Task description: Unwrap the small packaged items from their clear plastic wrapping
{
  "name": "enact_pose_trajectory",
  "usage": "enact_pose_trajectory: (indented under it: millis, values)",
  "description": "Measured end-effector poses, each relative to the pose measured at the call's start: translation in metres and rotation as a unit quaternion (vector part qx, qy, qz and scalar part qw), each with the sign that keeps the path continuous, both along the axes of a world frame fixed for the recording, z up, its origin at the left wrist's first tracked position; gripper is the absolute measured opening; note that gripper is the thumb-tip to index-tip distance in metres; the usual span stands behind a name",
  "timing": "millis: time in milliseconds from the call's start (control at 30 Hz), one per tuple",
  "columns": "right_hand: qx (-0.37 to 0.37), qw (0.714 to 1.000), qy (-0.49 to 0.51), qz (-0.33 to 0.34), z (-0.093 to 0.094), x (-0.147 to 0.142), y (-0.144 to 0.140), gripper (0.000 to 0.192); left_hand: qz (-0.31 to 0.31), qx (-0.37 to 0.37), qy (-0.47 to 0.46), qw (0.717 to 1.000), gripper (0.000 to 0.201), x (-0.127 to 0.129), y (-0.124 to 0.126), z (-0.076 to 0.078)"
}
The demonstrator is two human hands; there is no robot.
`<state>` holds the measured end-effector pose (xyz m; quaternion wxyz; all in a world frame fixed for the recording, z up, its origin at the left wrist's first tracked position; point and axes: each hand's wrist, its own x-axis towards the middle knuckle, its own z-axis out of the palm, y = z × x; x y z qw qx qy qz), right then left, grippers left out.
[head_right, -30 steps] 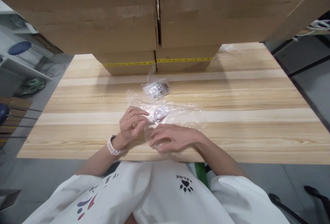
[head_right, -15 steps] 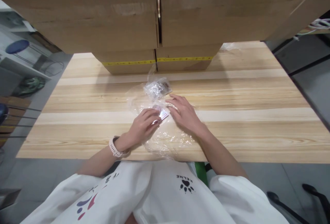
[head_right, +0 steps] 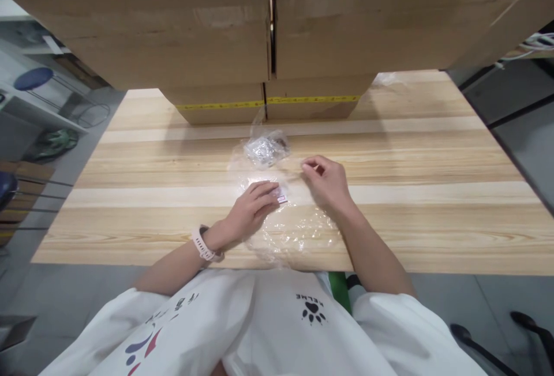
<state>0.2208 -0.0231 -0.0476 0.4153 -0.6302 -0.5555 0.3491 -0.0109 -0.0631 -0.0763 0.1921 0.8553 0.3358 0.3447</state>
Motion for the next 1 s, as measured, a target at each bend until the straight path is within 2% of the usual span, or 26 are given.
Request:
enact_pose_trajectory:
  millis: [67,133,200,267,333,367,400,467,533,600,700,800,867,933,1000]
  values:
    - [-0.010,0.997,0.049,-0.063,-0.001,0.018,0.009,0.020,-0.011,0.003,0.003,1.000,0.012,-0.002,-0.001,0.001]
    - [0.013,0.991,0.048,-0.125,-0.003,0.039,0.019,0.021,-0.013,0.005,0.003,1.000,0.011,-0.003,-0.001,0.002]
    - [0.038,0.989,0.018,-0.139,-0.006,0.055,0.024,0.025,-0.013,0.007,0.002,1.000,0.012,-0.003,-0.001,0.004]
    - [0.036,0.997,-0.003,-0.061,-0.006,0.058,0.022,0.039,-0.015,0.007,0.002,1.000,0.012,-0.003,-0.001,0.005]
    - [0.007,0.999,-0.016,0.051,-0.006,0.048,0.015,0.070,-0.014,0.007,0.006,1.000,0.011,-0.002,-0.001,0.007]
    - [-0.012,0.996,-0.020,0.090,-0.006,0.041,0.012,0.081,-0.012,0.007,0.007,1.000,0.011,-0.002,-0.001,0.008]
    - [-0.028,0.994,-0.018,0.105,-0.005,0.035,0.009,0.083,-0.010,0.006,0.009,1.000,0.011,-0.002,-0.001,0.009]
    - [-0.039,0.997,0.018,0.066,-0.006,0.029,0.009,0.068,-0.008,0.009,0.010,1.000,0.011,-0.003,-0.001,0.010]
    - [-0.012,0.998,0.058,-0.027,-0.007,0.038,0.015,0.049,-0.014,0.014,0.010,1.000,0.011,-0.003,-0.001,0.011]
    - [0.022,0.992,0.060,-0.109,-0.010,0.056,0.023,0.039,-0.024,0.015,0.012,1.000,0.012,-0.004,-0.002,0.011]
    - [0.052,0.983,-0.010,-0.177,-0.009,0.079,0.031,0.029,-0.029,0.003,0.019,0.999,0.013,-0.005,-0.003,0.012]
    - [0.124,0.968,-0.103,-0.193,0.003,0.075,0.025,0.025,-0.031,-0.003,0.021,0.999,0.014,-0.006,-0.003,0.011]
    - [0.126,0.980,-0.102,-0.116,0.015,0.060,0.014,0.022,-0.030,-0.010,0.006,0.999,0.015,-0.005,-0.003,0.010]
    - [0.054,0.995,-0.068,0.056,0.024,0.040,0.002,0.021,-0.013,-0.037,-0.037,0.999,0.015,-0.004,-0.003,0.008]
    - [-0.022,0.969,-0.066,0.237,0.028,0.022,-0.007,0.025,0.029,-0.097,-0.102,0.990,0.016,-0.003,-0.003,0.008]
